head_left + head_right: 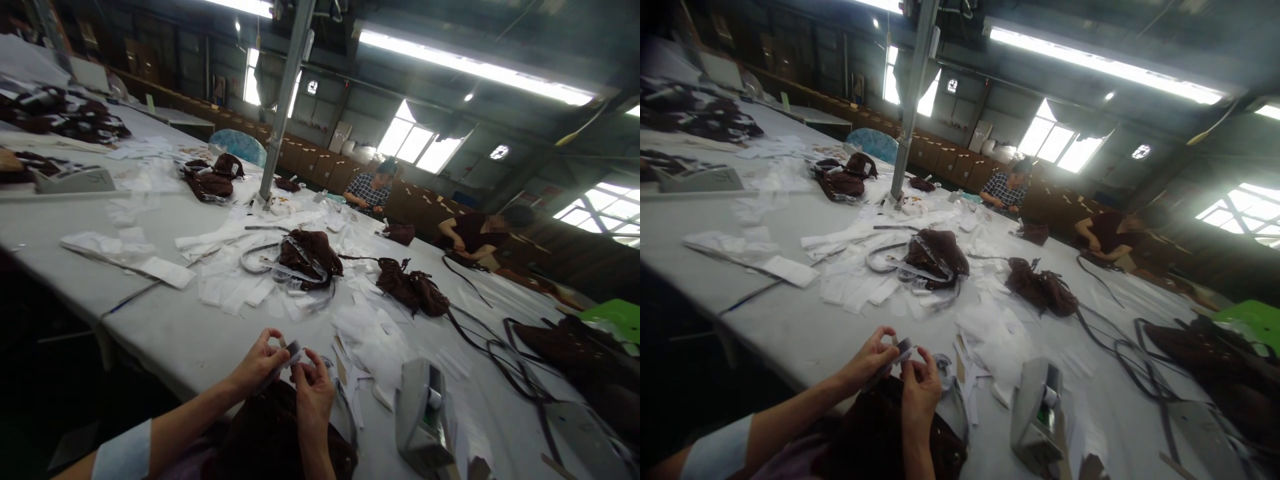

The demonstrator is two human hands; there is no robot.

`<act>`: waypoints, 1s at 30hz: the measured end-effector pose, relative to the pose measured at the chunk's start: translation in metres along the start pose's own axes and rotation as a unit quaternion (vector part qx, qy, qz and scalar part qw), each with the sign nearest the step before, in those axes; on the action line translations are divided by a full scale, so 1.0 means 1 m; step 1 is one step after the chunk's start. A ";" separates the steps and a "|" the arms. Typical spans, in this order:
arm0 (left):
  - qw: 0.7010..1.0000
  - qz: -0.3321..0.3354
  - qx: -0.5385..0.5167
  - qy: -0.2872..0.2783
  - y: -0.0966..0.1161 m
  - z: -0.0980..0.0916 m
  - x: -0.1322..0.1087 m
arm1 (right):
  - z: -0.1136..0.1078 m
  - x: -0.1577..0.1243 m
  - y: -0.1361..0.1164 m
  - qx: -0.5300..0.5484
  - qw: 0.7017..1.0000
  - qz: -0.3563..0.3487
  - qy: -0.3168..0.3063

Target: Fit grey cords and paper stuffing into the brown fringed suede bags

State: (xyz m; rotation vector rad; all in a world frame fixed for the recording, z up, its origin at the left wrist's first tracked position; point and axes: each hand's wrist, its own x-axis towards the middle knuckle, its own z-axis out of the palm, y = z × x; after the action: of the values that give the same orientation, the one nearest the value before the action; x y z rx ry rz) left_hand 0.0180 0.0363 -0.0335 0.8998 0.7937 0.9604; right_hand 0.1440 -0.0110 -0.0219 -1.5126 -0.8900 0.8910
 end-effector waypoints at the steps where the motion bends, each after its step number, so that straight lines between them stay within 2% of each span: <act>1: 1.000 -0.002 -0.007 0.008 0.000 0.000 0.000 | 0.002 0.001 0.000 0.005 1.000 0.002 0.002; 4: 0.999 -0.005 -0.034 0.025 0.001 -0.002 -0.001 | 0.007 0.004 0.003 0.044 0.999 0.024 0.000; 8: 0.999 -0.011 -0.041 -0.002 0.005 -0.003 -0.001 | 0.008 0.006 0.003 0.095 0.993 0.061 -0.037; 15: 0.998 -0.014 -0.014 -0.051 0.010 -0.009 0.002 | 0.004 0.009 -0.010 0.018 0.998 0.013 -0.057; 19: 1.000 -0.017 0.007 -0.009 0.008 -0.012 0.007 | 0.000 0.005 -0.007 0.030 0.994 0.006 -0.106; 21: 1.000 -0.026 0.006 0.010 0.006 -0.012 0.009 | -0.003 0.002 -0.005 0.002 0.994 -0.006 -0.110; 23: 0.999 -0.039 0.004 0.015 0.006 -0.012 0.011 | -0.007 -0.002 -0.003 -0.062 0.993 -0.043 -0.092; 26: 0.998 -0.061 0.012 0.010 0.007 -0.010 0.013 | -0.013 -0.005 0.000 -0.156 0.975 -0.143 -0.066; 28: 0.998 -0.066 0.021 0.004 0.009 -0.009 0.013 | -0.017 -0.004 0.002 -0.197 0.950 -0.225 -0.088; 30: 0.997 -0.066 0.031 -0.004 0.012 -0.009 0.013 | -0.021 -0.001 0.004 -0.222 0.918 -0.294 -0.143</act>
State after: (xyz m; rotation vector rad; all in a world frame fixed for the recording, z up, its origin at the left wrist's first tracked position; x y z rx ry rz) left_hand 0.0110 0.0539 -0.0290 0.8932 0.8689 0.8196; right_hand 0.1624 -0.0215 -0.0231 -1.3665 -1.7450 0.4792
